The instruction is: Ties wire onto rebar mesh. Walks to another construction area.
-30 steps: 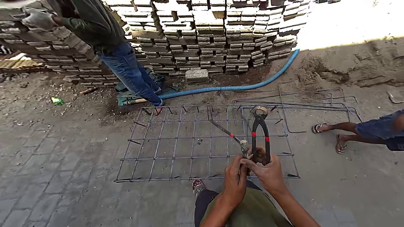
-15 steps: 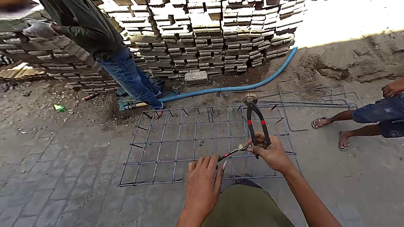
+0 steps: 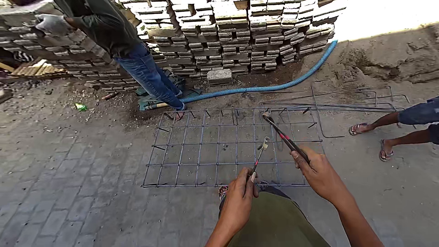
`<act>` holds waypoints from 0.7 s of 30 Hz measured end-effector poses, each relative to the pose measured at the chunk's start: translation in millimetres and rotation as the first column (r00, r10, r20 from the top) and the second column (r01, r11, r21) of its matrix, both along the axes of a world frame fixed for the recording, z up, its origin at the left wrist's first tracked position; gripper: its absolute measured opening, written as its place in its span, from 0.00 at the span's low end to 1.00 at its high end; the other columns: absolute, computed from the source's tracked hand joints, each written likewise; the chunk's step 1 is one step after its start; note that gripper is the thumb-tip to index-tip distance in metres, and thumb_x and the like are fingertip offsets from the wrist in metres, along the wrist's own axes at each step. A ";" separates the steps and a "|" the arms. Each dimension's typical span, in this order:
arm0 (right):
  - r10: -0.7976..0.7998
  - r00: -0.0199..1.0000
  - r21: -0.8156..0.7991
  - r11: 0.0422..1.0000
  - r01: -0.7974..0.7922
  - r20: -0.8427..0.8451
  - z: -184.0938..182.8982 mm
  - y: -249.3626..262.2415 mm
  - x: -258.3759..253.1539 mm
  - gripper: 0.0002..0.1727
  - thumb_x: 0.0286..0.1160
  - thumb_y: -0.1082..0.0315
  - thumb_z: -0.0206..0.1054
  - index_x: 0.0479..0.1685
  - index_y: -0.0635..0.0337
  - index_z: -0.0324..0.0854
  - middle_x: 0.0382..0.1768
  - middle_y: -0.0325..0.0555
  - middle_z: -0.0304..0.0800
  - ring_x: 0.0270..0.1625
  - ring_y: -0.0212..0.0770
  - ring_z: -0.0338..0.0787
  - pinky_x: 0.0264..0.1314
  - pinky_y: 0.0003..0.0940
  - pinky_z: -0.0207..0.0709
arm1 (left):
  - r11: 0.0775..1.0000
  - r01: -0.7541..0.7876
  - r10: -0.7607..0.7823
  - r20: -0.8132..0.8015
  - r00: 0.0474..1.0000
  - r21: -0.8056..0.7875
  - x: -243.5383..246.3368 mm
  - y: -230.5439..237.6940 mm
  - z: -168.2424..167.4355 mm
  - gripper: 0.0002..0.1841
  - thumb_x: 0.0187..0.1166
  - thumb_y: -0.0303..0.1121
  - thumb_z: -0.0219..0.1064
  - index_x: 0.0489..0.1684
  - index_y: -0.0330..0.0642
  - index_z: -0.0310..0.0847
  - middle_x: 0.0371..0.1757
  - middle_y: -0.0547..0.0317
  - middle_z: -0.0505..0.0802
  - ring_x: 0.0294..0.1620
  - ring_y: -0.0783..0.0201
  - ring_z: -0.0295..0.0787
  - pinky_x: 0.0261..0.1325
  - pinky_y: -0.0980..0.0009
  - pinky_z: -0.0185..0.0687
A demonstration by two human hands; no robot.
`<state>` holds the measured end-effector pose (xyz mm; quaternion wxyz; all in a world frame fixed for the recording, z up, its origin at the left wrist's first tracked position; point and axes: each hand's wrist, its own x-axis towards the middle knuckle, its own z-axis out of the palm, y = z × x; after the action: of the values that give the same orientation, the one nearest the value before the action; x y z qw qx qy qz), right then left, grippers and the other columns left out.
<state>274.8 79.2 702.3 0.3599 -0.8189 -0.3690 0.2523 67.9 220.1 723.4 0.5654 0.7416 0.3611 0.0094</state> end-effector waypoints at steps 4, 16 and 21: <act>-0.011 0.992 0.263 0.965 -0.022 0.123 -2.1 -13.1 -17.0 0.45 0.85 0.27 0.33 0.52 0.58 0.83 0.21 0.30 0.76 0.19 0.23 0.73 0.20 0.21 0.69 | 0.998 -0.065 0.065 0.004 0.998 0.021 1.4 3.4 -6.7 0.16 0.92 0.34 0.47 0.59 0.42 0.82 0.22 0.68 0.75 0.18 0.73 0.70 0.27 0.74 0.70; -0.023 0.976 0.601 0.785 0.151 -0.216 -6.8 -18.2 -35.6 0.38 0.86 0.30 0.36 0.59 0.50 0.81 0.27 0.25 0.84 0.26 0.18 0.79 0.30 0.14 0.74 | 0.982 -0.066 0.090 -0.134 0.987 0.174 2.2 16.2 -24.5 0.18 0.92 0.35 0.49 0.65 0.42 0.85 0.28 0.59 0.84 0.24 0.65 0.74 0.34 0.64 0.73; -0.003 0.978 0.126 0.992 0.030 -0.208 -55.4 -13.0 -44.8 0.36 0.92 0.43 0.36 0.49 0.60 0.87 0.17 0.31 0.79 0.17 0.25 0.74 0.24 0.26 0.72 | 0.973 -0.092 0.111 -0.078 0.991 0.212 2.5 15.3 -23.0 0.18 0.91 0.34 0.51 0.64 0.43 0.87 0.27 0.62 0.85 0.22 0.69 0.73 0.31 0.68 0.72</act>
<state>230.0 66.2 646.9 0.4505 -0.7664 -0.3379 0.3092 70.4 235.4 700.4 0.4669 0.7768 0.4203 0.0428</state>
